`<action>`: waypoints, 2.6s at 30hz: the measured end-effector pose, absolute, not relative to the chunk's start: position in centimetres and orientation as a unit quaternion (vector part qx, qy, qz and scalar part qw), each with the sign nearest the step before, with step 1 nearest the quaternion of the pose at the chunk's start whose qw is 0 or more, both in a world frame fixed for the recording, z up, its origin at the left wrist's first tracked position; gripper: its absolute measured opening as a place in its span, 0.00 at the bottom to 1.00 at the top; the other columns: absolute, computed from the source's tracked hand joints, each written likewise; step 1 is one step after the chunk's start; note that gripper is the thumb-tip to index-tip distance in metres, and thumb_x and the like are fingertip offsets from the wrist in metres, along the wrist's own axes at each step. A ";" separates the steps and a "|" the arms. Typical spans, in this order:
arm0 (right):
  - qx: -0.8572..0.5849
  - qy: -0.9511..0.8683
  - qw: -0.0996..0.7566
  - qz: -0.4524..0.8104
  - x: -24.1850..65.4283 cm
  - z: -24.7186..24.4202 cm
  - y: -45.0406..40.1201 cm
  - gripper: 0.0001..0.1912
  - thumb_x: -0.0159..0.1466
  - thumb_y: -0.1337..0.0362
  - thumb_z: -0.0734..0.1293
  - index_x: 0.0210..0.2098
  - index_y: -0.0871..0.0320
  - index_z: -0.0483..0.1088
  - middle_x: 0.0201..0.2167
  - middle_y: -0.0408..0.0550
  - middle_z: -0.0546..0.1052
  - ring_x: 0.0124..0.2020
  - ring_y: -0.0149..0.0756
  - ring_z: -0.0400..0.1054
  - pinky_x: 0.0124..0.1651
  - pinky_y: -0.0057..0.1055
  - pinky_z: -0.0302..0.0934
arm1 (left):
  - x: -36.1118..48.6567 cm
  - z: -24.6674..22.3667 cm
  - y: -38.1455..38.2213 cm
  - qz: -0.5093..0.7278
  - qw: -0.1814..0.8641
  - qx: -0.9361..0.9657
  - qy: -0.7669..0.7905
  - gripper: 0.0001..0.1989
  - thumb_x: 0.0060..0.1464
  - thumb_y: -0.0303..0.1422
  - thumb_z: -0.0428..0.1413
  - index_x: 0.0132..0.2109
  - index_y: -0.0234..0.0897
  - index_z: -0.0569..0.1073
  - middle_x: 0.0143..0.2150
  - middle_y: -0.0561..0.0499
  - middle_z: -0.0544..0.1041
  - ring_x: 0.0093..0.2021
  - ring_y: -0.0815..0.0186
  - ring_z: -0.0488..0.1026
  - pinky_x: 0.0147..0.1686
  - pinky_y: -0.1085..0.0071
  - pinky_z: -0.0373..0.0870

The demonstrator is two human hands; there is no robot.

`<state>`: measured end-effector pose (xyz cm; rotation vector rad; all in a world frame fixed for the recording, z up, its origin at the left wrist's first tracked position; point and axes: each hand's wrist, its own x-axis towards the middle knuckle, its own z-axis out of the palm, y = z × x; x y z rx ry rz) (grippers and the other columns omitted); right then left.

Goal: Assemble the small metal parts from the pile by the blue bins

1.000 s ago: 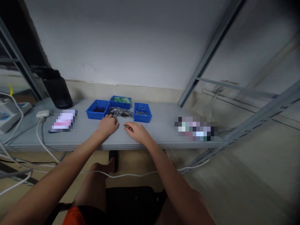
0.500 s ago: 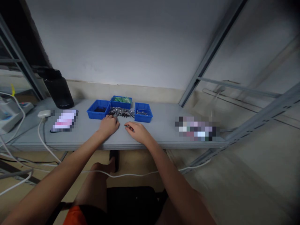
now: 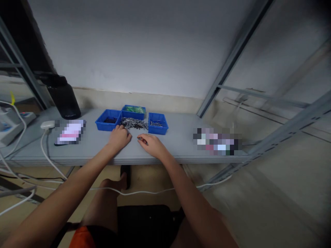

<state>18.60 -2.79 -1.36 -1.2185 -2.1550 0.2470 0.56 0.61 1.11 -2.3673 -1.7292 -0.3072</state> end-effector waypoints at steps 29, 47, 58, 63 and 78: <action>-0.514 -0.782 0.342 0.085 18.6 -1.3 -2.7 0.15 0.69 0.65 0.60 0.54 0.54 0.67 0.44 0.51 0.78 0.45 0.39 0.73 0.47 0.34 0.65 | -1.8 1.2 -1.8 -0.254 -0.215 -0.872 -0.359 0.17 0.58 0.40 0.52 0.47 0.38 0.79 0.50 0.44 0.78 0.51 0.59 0.73 0.55 0.61 0.68; -0.521 -0.801 0.294 0.037 18.7 -1.6 -2.4 0.09 0.69 0.67 0.60 0.42 0.56 0.73 0.41 0.50 0.78 0.43 0.38 0.70 0.48 0.33 0.61 | -1.9 1.3 -2.3 -0.282 -0.223 -0.848 -0.389 0.18 0.56 0.39 0.54 0.50 0.37 0.77 0.51 0.44 0.78 0.49 0.59 0.73 0.53 0.60 0.70; -0.485 -0.814 0.314 0.061 18.7 -1.6 -2.4 0.09 0.70 0.67 0.60 0.42 0.55 0.72 0.42 0.49 0.78 0.43 0.36 0.71 0.47 0.32 0.62 | -1.9 0.8 -1.7 -0.284 -0.216 -0.842 -0.405 0.14 0.56 0.36 0.52 0.44 0.36 0.78 0.44 0.46 0.80 0.43 0.61 0.75 0.48 0.64 0.71; -0.467 -0.825 0.313 0.061 18.7 -1.6 -2.5 0.09 0.70 0.66 0.59 0.42 0.55 0.72 0.41 0.48 0.78 0.43 0.36 0.71 0.47 0.31 0.62 | -1.9 0.8 -1.8 -0.286 -0.229 -0.839 -0.403 0.10 0.55 0.35 0.52 0.40 0.36 0.76 0.37 0.48 0.79 0.38 0.63 0.74 0.43 0.66 0.71; -0.440 -0.836 0.321 0.069 18.6 -1.5 -2.8 0.09 0.70 0.64 0.62 0.44 0.56 0.73 0.40 0.48 0.78 0.42 0.35 0.71 0.46 0.31 0.62 | -2.0 0.3 -1.3 -0.299 -0.160 -0.844 -0.416 0.06 0.59 0.32 0.46 0.37 0.37 0.67 0.36 0.47 0.74 0.37 0.62 0.70 0.42 0.64 0.69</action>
